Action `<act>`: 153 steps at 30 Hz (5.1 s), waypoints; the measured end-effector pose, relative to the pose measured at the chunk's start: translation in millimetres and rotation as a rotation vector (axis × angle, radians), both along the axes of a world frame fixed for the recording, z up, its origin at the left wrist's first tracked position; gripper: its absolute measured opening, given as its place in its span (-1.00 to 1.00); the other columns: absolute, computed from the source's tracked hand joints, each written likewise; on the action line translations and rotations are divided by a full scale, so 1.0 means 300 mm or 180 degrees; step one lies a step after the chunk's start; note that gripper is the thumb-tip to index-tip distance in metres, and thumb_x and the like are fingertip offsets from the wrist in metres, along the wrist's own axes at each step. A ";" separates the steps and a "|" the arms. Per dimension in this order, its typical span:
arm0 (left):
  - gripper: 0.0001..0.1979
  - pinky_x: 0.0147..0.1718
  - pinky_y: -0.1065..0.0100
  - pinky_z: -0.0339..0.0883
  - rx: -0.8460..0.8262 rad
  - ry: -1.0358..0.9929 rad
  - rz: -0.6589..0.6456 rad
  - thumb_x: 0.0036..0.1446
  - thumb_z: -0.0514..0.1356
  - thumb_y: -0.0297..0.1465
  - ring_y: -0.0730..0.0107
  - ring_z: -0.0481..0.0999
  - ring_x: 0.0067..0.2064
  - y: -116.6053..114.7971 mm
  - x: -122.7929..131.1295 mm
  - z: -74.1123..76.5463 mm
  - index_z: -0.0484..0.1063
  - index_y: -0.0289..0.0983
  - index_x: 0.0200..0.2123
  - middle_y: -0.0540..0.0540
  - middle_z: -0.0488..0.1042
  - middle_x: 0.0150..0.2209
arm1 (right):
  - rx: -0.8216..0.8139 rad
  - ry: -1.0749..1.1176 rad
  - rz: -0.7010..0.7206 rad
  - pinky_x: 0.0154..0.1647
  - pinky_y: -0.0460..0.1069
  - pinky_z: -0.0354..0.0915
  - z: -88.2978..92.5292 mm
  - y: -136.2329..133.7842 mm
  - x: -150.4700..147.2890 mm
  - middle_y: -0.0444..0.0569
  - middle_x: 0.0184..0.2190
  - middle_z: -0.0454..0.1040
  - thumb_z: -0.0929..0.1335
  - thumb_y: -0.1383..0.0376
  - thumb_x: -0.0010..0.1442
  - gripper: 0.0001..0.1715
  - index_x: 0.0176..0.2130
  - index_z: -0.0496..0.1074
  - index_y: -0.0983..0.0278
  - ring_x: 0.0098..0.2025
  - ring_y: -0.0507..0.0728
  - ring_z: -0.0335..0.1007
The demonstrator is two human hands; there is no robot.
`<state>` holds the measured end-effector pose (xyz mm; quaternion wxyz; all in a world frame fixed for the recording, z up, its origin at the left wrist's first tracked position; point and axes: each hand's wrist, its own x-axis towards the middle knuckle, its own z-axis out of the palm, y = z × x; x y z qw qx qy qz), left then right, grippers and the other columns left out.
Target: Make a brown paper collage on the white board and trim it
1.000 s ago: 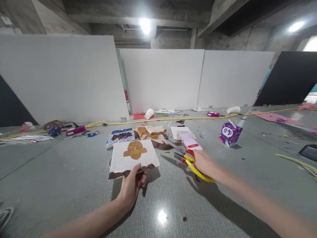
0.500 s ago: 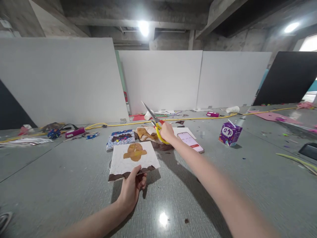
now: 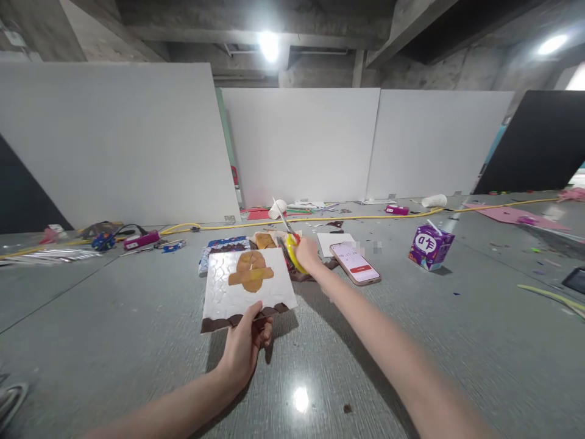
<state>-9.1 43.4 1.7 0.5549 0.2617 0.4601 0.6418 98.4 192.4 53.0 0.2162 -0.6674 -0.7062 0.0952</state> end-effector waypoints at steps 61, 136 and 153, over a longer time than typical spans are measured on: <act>-0.68 -0.74 0.55 -0.01 0.0636 0.0996 -0.0243 -0.10 0.18 -0.19 0.63 0.09 -0.74 0.114 -0.063 -0.038 0.35 -0.32 -0.69 0.11 0.15 -0.83 | 0.0511 -0.1439 0.1209 -0.36 0.01 0.21 -0.135 -0.297 0.310 0.16 -0.38 0.46 0.18 -0.07 0.08 -0.46 -0.32 0.33 0.37 -0.31 0.26 0.40; -0.67 -0.72 0.48 0.00 0.0593 0.1141 -0.0261 -0.12 0.14 -0.18 0.58 0.09 -0.74 0.098 -0.058 -0.008 0.32 -0.31 -0.70 0.09 0.15 -0.83 | 0.0497 -0.1558 0.0939 -0.50 -0.02 0.14 -0.105 -0.323 0.301 0.13 -0.50 0.49 0.13 -0.11 0.07 -0.41 -0.31 0.34 0.33 -0.42 0.27 0.43; -0.70 -0.71 0.51 0.01 0.0632 0.0956 -0.0483 -0.10 0.17 -0.24 0.58 0.11 -0.72 0.096 -0.065 -0.018 0.32 -0.32 -0.70 0.09 0.16 -0.82 | 0.0614 -0.1952 0.1052 -0.47 -0.04 0.15 -0.105 -0.293 0.353 0.13 -0.51 0.50 0.15 -0.09 0.08 -0.42 -0.33 0.38 0.34 -0.42 0.23 0.44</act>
